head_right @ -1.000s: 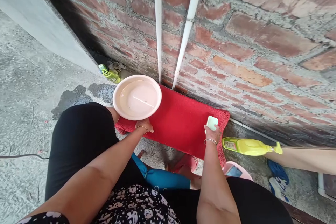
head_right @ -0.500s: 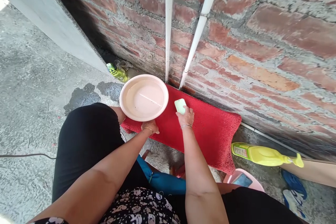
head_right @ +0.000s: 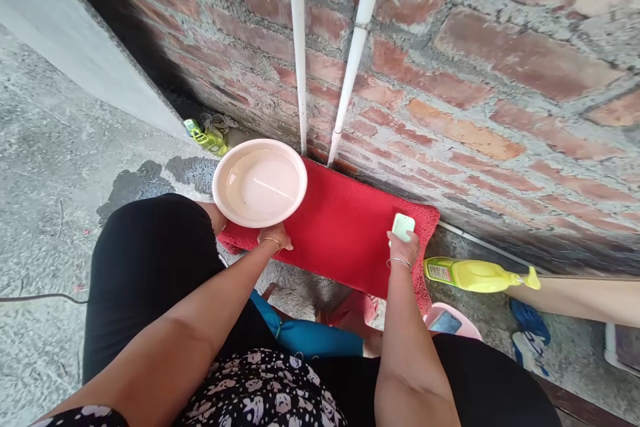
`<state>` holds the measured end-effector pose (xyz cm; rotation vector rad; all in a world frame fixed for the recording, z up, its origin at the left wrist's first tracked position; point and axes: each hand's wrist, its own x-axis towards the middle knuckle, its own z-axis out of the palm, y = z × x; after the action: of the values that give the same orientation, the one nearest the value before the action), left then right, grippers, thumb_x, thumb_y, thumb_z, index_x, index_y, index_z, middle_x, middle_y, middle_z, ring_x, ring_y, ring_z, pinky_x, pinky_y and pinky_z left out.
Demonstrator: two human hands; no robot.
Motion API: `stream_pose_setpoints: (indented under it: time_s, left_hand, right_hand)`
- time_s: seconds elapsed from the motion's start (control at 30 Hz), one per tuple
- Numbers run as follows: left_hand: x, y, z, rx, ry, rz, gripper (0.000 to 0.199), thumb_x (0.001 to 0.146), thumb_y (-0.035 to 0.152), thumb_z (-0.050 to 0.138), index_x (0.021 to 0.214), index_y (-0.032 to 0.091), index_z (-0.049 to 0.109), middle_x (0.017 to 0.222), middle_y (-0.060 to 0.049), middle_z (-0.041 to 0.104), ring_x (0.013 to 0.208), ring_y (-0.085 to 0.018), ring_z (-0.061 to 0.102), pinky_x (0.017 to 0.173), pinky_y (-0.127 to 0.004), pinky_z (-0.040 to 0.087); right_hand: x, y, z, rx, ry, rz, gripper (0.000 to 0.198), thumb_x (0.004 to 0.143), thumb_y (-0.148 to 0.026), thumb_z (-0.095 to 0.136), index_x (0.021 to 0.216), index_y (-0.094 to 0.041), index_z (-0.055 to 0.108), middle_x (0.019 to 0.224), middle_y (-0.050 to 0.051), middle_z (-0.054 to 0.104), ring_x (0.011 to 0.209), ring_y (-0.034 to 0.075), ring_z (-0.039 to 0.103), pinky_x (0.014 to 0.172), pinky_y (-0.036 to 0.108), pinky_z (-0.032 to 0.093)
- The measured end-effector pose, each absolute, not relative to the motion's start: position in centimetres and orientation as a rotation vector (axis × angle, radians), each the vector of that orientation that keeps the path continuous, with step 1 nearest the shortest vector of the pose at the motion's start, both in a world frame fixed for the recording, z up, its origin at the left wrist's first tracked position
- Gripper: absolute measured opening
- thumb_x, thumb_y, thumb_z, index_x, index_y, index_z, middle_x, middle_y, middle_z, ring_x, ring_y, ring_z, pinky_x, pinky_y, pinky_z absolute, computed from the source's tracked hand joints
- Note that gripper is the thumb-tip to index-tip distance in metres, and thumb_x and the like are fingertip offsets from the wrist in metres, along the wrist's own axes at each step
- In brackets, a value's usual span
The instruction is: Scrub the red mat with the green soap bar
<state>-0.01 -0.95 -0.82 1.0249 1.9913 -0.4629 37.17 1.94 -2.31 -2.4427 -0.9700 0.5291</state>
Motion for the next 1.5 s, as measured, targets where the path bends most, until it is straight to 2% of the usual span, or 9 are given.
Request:
stream_pose_setpoints:
  time_s: [0.1,0.2,0.4,0.6,0.77,0.9,1.03,1.33,1.5]
  left_hand:
    - [0.0,-0.9,-0.4,1.056,1.986,-0.537,0.070,0.041,0.038,0.086,0.107,0.028,0.065,0.120,-0.010,0.062,0.112,-0.034,0.055,0.081,-0.040,0.051]
    - [0.1,-0.8,0.1,1.062,1.985,-0.544,0.070,0.043,0.040,0.085,0.109,0.027,0.064,0.120,-0.011,0.062,0.111,-0.033,0.056,0.081,-0.039,0.051]
    - [0.2,-1.0,0.6,1.053,2.002,-0.518,0.069,0.048,0.038,0.084,0.112,0.025,0.062,0.123,-0.011,0.060,0.113,-0.033,0.055,0.083,-0.039,0.051]
    - [0.1,-1.9,0.1,1.071,2.085,-0.339,0.081,0.040,0.031,0.087,0.115,0.020,0.060,0.127,-0.016,0.056,0.115,-0.038,0.052,0.081,-0.042,0.051]
    - [0.2,-2.4,0.0,1.203,2.067,-0.329,0.090,0.044,0.034,0.085,0.126,0.020,0.050,0.132,-0.018,0.050,0.117,-0.037,0.051,0.083,-0.041,0.049]
    - [0.5,-2.7,-0.1,1.374,1.986,-0.358,0.073,0.061,0.034,0.075,0.127,0.019,0.048,0.127,-0.019,0.054,0.113,-0.033,0.055,0.085,-0.042,0.048]
    - [0.4,-2.7,0.1,1.425,1.888,-0.313,0.051,0.071,0.027,0.065,0.120,0.018,0.054,0.122,-0.017,0.059,0.113,-0.030,0.056,0.088,-0.041,0.046]
    - [-0.5,-2.7,1.2,1.330,1.816,-0.228,0.042,0.075,0.028,0.058,0.115,0.016,0.057,0.122,-0.015,0.060,0.114,-0.028,0.055,0.090,-0.036,0.045]
    - [-1.0,-2.4,1.1,1.308,1.780,-0.210,0.045,0.075,0.028,0.056,0.118,0.015,0.054,0.124,-0.017,0.059,0.113,-0.029,0.056,0.089,-0.037,0.044]
  right_hand:
    - [39.7,-0.3,-2.0,-2.547,-0.690,0.489,0.065,0.050,-0.047,0.073,0.105,-0.016,0.056,0.105,0.012,0.059,0.092,0.029,0.058,0.081,0.041,0.046]
    - [38.0,-1.8,-1.7,-2.502,-0.730,0.485,0.064,0.055,-0.048,0.071,0.107,-0.015,0.055,0.106,0.014,0.059,0.092,0.028,0.058,0.079,0.040,0.047]
    - [27.5,-4.0,-1.6,-2.277,-1.284,0.582,0.062,0.055,-0.045,0.073,0.109,-0.018,0.058,0.104,0.008,0.058,0.096,0.025,0.054,0.087,0.038,0.041]
    - [23.4,-5.1,0.3,-2.296,-1.944,0.571,0.053,0.068,-0.042,0.068,0.117,-0.026,0.056,0.108,0.006,0.054,0.097,0.023,0.052,0.085,0.033,0.039]
    - [27.9,-5.8,1.1,-2.628,-1.544,0.583,0.058,0.068,-0.047,0.067,0.120,-0.025,0.053,0.112,0.010,0.054,0.096,0.025,0.055,0.079,0.034,0.042]
    - [30.8,-7.0,1.0,-2.718,-1.086,0.697,0.065,0.064,-0.048,0.068,0.120,-0.020,0.050,0.110,0.014,0.057,0.093,0.026,0.058,0.075,0.036,0.043]
    - [30.7,-7.6,0.8,-2.656,-1.022,0.735,0.064,0.064,-0.047,0.069,0.117,-0.016,0.051,0.104,0.013,0.061,0.090,0.024,0.060,0.075,0.032,0.043]
    - [21.2,-4.2,3.0,-2.468,-1.672,0.758,0.057,0.065,-0.045,0.069,0.115,-0.025,0.053,0.111,0.005,0.054,0.099,0.020,0.055,0.086,0.029,0.040]
    - [15.3,-0.7,3.6,-2.340,-2.038,0.727,0.056,0.067,-0.040,0.070,0.118,-0.026,0.052,0.112,0.006,0.052,0.103,0.023,0.051,0.087,0.033,0.038]
